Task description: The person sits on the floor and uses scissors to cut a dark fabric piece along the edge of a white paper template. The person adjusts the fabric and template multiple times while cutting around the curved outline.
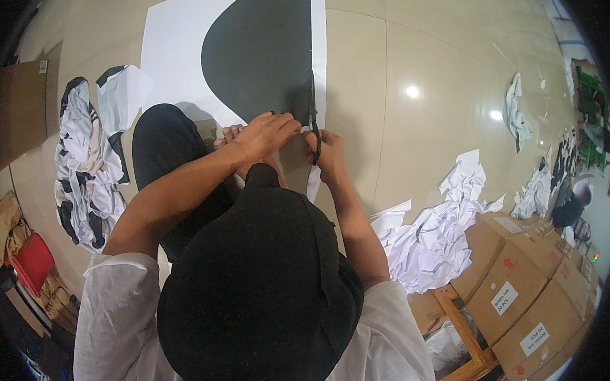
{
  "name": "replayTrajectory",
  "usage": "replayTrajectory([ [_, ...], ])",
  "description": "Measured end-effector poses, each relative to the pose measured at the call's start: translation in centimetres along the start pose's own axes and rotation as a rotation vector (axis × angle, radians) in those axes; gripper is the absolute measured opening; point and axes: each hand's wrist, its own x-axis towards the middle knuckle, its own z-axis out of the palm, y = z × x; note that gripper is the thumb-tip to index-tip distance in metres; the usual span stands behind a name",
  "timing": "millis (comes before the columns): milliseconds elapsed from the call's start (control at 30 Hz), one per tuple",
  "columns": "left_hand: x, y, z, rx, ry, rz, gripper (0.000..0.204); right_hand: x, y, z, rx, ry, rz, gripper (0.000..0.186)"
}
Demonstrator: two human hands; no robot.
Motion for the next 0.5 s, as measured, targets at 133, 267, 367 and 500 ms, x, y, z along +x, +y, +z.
replayTrajectory([
  [133, 0.0, 0.0, 0.0, -0.004, -0.006, -0.006, 0.023, -0.2, -0.8, 0.5, 0.009, 0.027, 0.037, 0.031],
  [267, 0.0, -0.1, 0.1, -0.012, -0.004, -0.004, 0.023, 0.4, -1.2, 0.7, 0.038, 0.013, 0.013, 0.035],
  [367, 0.0, -0.1, 0.1, 0.001, -0.004, 0.006, 0.023, 1.4, -0.9, 0.3, 0.029, -0.007, -0.015, 0.035],
  [500, -0.1, -0.2, 0.1, -0.003, 0.004, 0.011, 0.023, 1.2, -1.8, 0.7, 0.067, -0.019, -0.011, 0.033],
])
